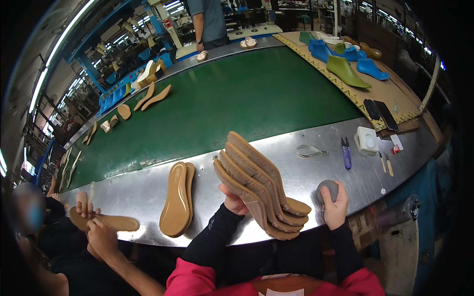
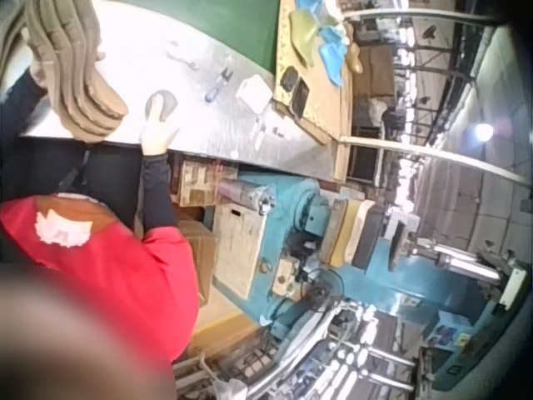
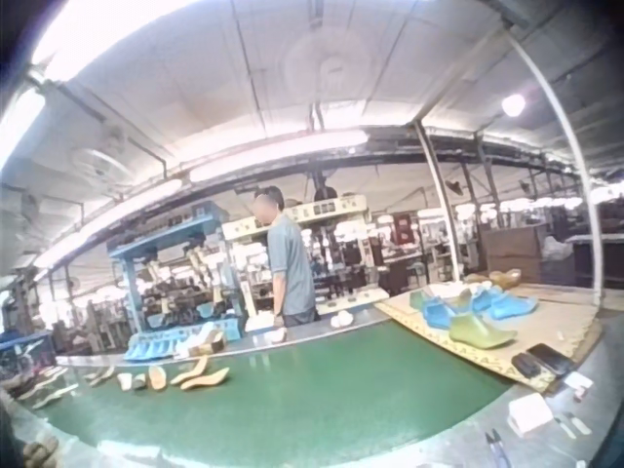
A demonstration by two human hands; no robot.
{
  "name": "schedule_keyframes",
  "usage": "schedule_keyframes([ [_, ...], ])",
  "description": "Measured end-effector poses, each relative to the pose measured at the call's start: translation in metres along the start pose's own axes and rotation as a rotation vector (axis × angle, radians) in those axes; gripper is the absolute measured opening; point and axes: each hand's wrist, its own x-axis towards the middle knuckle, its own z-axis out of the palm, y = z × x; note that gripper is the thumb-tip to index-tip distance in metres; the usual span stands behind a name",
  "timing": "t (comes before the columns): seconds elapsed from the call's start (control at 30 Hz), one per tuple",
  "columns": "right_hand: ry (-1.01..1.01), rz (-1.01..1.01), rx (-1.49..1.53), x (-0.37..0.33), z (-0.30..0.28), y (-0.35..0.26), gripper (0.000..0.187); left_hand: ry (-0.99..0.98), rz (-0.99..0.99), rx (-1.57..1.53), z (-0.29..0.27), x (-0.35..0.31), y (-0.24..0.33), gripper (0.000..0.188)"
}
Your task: The person smooths the edges of stacked shoe soles using a small abrasive stone. They repeatedly rub the stone along the edges, rotate the stack, and inspect the soles. A coworker works nearby on similar soles.
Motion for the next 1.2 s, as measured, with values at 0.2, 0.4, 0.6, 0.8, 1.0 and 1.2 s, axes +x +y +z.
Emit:
schedule_keyframes([
  [0.2,0.007,-0.104,-0.009,0.001,0.002,-0.002,0.022,-0.031,-0.018,-0.134,0.009,0.015,-0.001,0.082],
  [0.4,-0.024,0.025,0.005,0.001,0.001,-0.007,0.021,0.188,0.036,0.065,0.017,0.019,0.003,0.087],
  [0.6,-0.037,0.047,-0.015,0.003,0.002,-0.01,0.021,0.259,0.006,0.229,0.02,0.02,0.005,0.092],
  [0.8,-0.044,0.019,-0.04,0.002,0.002,-0.014,0.021,0.34,-0.062,0.156,0.01,0.022,0.005,0.095],
  [1.0,-0.021,-0.007,-0.025,0.001,0.005,-0.012,0.023,0.574,-0.136,0.171,-0.005,0.031,0.002,0.108],
  [1.2,-0.142,-0.233,-0.384,-0.001,0.01,-0.006,0.03,0.551,-0.155,0.141,-0.004,0.031,0.002,0.108],
])
